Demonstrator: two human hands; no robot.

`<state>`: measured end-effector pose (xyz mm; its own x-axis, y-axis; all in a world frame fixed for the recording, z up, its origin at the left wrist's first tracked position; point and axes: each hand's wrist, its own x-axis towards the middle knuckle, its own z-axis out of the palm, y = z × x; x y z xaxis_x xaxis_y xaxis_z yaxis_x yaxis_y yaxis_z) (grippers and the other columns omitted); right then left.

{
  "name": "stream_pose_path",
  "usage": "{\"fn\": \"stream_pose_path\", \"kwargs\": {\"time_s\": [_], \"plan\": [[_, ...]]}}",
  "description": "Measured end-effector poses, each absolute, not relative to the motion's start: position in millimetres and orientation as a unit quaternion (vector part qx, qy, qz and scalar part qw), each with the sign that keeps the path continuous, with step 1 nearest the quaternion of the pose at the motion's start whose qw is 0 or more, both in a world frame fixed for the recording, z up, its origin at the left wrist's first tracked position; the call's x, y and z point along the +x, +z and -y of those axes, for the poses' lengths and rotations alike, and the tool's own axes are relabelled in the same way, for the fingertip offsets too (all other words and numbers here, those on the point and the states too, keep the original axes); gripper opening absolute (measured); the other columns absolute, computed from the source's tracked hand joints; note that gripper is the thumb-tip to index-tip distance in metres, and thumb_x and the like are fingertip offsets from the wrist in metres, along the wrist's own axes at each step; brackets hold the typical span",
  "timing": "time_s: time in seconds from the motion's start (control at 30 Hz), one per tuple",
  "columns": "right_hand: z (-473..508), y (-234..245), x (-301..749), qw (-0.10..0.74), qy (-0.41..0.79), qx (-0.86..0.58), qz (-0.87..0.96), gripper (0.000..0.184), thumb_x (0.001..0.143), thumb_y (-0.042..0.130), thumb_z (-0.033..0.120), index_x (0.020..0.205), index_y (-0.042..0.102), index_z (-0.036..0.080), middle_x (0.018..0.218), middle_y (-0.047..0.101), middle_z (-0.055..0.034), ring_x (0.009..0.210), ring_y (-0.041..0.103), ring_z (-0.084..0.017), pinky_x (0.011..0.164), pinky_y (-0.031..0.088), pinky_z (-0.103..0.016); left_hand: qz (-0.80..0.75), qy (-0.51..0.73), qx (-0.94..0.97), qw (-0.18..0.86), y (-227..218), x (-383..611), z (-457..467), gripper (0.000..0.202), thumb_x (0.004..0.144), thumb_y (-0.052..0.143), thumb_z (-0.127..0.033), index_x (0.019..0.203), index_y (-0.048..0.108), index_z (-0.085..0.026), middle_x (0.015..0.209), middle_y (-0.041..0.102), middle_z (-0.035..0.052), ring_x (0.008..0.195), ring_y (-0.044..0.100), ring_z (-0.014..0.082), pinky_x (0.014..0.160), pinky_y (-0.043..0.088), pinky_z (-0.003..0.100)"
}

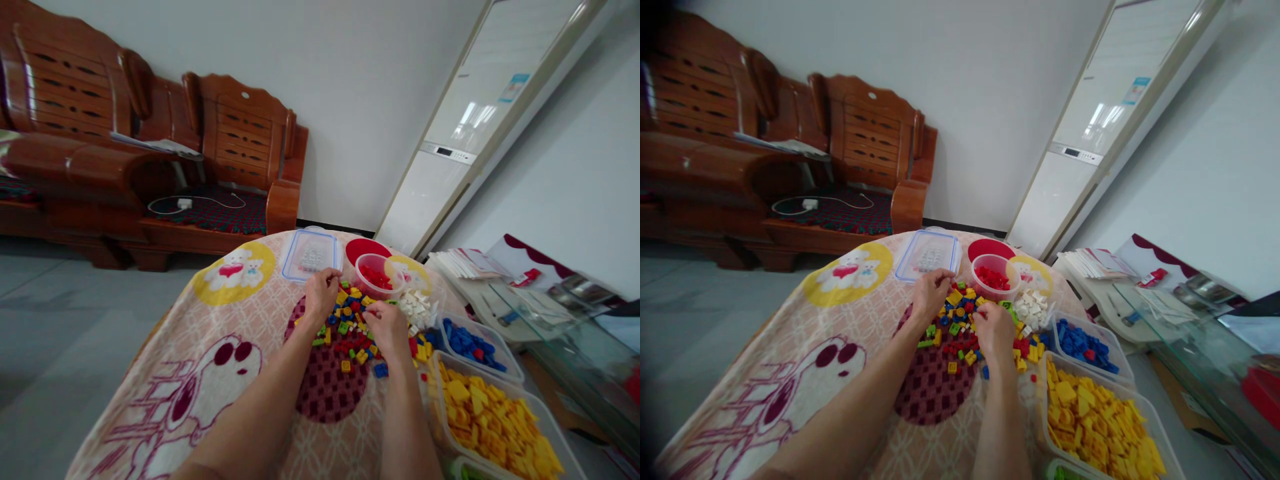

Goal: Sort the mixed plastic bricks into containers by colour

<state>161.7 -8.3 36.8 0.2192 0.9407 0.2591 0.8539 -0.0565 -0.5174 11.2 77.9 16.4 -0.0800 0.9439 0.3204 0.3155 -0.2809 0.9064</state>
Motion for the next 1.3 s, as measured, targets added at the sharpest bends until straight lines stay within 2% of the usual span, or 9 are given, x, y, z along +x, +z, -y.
{"fn": "stream_pose_path", "kwargs": {"time_s": [0.2, 0.3, 0.4, 0.5, 0.7, 0.97, 1.1, 1.2, 1.3], "plan": [[0, 28, 171, 0.523, 0.154, -0.682, 0.487, 0.035, 0.074, 0.060, 0.041, 0.091, 0.073, 0.013, 0.058, 0.065, -0.0025, 0.053, 0.059, -0.017, 0.052, 0.047, -0.026, -0.505, 0.511, 0.623, 0.308, 14, 17, -74, 0.028, 0.081, 0.047, -0.017, 0.092, 0.072, -0.017, 0.073, 0.072, 0.0028, 0.070, 0.067, 0.0149, 0.067, 0.050, 0.023], [-8, 24, 171, 0.630, 0.206, -0.616, 0.425, 0.054, 0.074, 0.061, 0.043, 0.114, 0.066, 0.008, 0.078, 0.072, -0.0095, 0.066, 0.068, -0.021, 0.057, 0.054, -0.029, -0.502, 0.520, 0.614, 0.317, 13, 16, -74, 0.028, 0.080, 0.046, -0.017, 0.092, 0.071, -0.017, 0.073, 0.071, 0.0022, 0.068, 0.067, 0.0143, 0.067, 0.050, 0.023], [-14, 24, 171, 0.699, 0.228, -0.535, 0.415, 0.069, 0.074, 0.064, 0.042, 0.133, 0.052, 0.008, 0.112, 0.069, -0.0177, 0.093, 0.069, -0.025, 0.074, 0.058, -0.035, -0.501, 0.520, 0.611, 0.326, 12, 16, -75, 0.028, 0.080, 0.046, -0.016, 0.092, 0.071, -0.017, 0.073, 0.071, 0.0019, 0.067, 0.067, 0.0137, 0.067, 0.050, 0.023], [-13, 25, 172, 0.705, 0.241, -0.513, 0.426, 0.073, 0.076, 0.065, 0.039, 0.139, 0.045, 0.010, 0.118, 0.067, -0.0186, 0.098, 0.069, -0.024, 0.081, 0.057, -0.038, -0.502, 0.511, 0.618, 0.323, 10, 17, -75, 0.027, 0.080, 0.047, -0.016, 0.091, 0.071, -0.017, 0.071, 0.071, 0.0016, 0.064, 0.066, 0.0135, 0.065, 0.050, 0.023], [-8, 21, 186, 0.666, 0.199, -0.570, 0.438, 0.050, 0.077, 0.060, 0.038, 0.118, 0.063, 0.010, 0.103, 0.072, -0.0145, 0.092, 0.070, -0.024, 0.080, 0.057, -0.037, -0.510, 0.490, 0.627, 0.325, 9, 20, -73, 0.026, 0.079, 0.047, -0.016, 0.088, 0.072, -0.016, 0.069, 0.072, 0.0016, 0.062, 0.066, 0.0133, 0.063, 0.049, 0.022], [17, 33, 215, 0.602, -0.080, -0.726, 0.323, 0.044, 0.081, 0.044, 0.026, 0.114, 0.066, 0.008, 0.087, 0.073, -0.0135, 0.073, 0.069, -0.021, 0.072, 0.053, -0.030, -0.501, 0.497, 0.631, 0.324, 7, 22, -74, 0.026, 0.079, 0.048, -0.015, 0.088, 0.072, -0.016, 0.071, 0.072, 0.0015, 0.063, 0.065, 0.0123, 0.063, 0.048, 0.022], [36, 48, 225, 0.416, -0.150, -0.829, 0.343, 0.037, 0.083, 0.045, 0.026, 0.102, 0.073, 0.010, 0.090, 0.073, -0.0173, 0.082, 0.067, -0.026, 0.076, 0.049, -0.033, -0.506, 0.489, 0.633, 0.323, 7, 22, -74, 0.026, 0.079, 0.048, -0.016, 0.089, 0.072, -0.017, 0.073, 0.073, 0.0015, 0.064, 0.065, 0.0122, 0.064, 0.048, 0.022], [43, 55, 227, 0.235, -0.075, -0.877, 0.413, 0.033, 0.084, 0.048, 0.031, 0.085, 0.077, 0.015, 0.087, 0.073, -0.0177, 0.082, 0.067, -0.029, 0.071, 0.047, -0.035, -0.510, 0.482, 0.639, 0.315, 8, 22, -74, 0.026, 0.078, 0.049, -0.017, 0.088, 0.073, -0.017, 0.074, 0.073, 0.0016, 0.067, 0.066, 0.0131, 0.065, 0.048, 0.022], [41, 54, 223, 0.129, 0.004, -0.888, 0.441, 0.031, 0.082, 0.047, 0.023, 0.084, 0.077, 0.019, 0.088, 0.073, -0.0155, 0.086, 0.068, -0.027, 0.070, 0.046, -0.032, -0.508, 0.479, 0.642, 0.317, 8, 21, -75, 0.026, 0.078, 0.049, -0.018, 0.088, 0.073, -0.017, 0.073, 0.072, 0.0019, 0.068, 0.066, 0.0137, 0.064, 0.048, 0.022]]}}
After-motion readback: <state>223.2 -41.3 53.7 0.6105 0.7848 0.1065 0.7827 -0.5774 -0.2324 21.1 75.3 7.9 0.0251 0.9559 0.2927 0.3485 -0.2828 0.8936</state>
